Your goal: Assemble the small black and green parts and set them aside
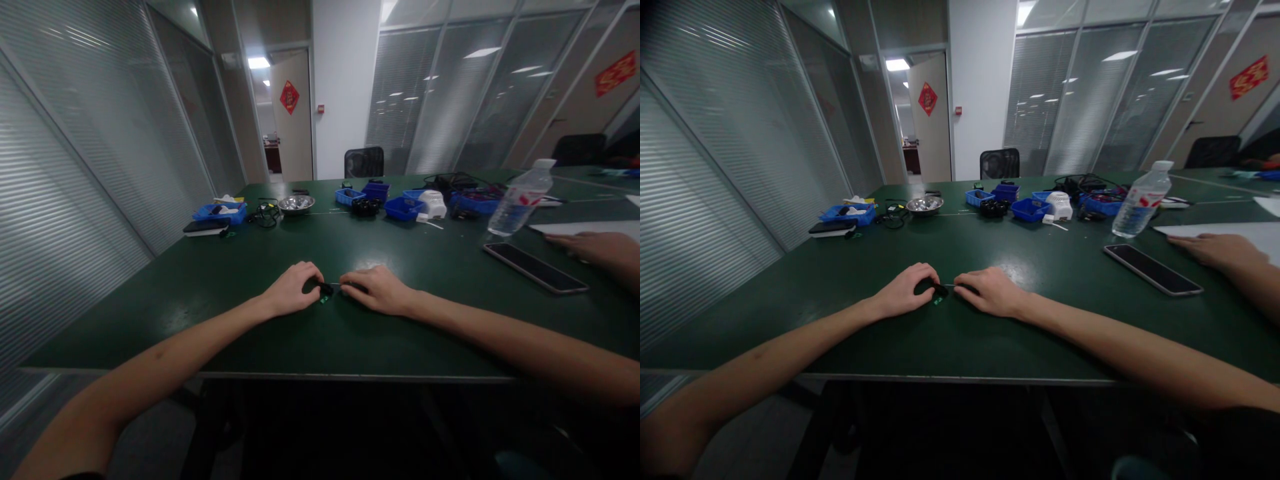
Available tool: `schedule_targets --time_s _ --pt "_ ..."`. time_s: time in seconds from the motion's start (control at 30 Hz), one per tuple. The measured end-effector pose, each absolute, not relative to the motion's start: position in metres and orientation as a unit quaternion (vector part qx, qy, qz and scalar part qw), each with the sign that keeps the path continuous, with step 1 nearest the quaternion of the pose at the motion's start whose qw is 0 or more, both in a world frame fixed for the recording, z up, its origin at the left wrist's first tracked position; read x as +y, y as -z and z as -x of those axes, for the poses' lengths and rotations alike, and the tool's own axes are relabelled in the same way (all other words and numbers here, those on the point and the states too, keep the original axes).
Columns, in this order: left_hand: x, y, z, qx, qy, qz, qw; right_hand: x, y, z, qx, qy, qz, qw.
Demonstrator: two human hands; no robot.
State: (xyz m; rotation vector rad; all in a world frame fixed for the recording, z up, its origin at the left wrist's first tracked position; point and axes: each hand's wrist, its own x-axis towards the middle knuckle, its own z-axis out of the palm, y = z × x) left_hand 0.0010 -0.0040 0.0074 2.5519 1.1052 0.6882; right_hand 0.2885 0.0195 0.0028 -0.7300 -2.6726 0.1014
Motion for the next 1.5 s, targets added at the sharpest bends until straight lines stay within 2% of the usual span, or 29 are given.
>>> schedule_targets --time_s 0.67,0.93,1.07,1.23,1.4,1.5 --pt "0.004 -0.001 0.004 0.333 -0.242 -0.878 0.244 0.021 0.002 -0.29 -0.93 -0.003 0.302 0.208" --pt "0.016 -0.003 0.019 0.329 -0.23 -0.894 0.197 0.021 0.001 -0.291 -0.931 -0.014 0.301 0.207" --pt "0.041 -0.01 0.069 0.392 -0.199 -0.89 0.124 0.021 -0.001 -0.292 -0.93 -0.016 0.307 0.202" --pt "0.066 -0.021 0.184 0.572 -0.185 -0.797 0.057 0.02 -0.002 -0.292 -0.928 -0.014 0.314 0.198" --pt "0.05 -0.028 0.3 0.727 -0.201 -0.656 0.015 0.019 -0.002 -0.291 -0.927 -0.015 0.318 0.2" --pt "0.035 -0.028 0.339 0.775 -0.209 -0.596 0.021 0.019 -0.002 -0.291 -0.929 -0.023 0.311 0.202"
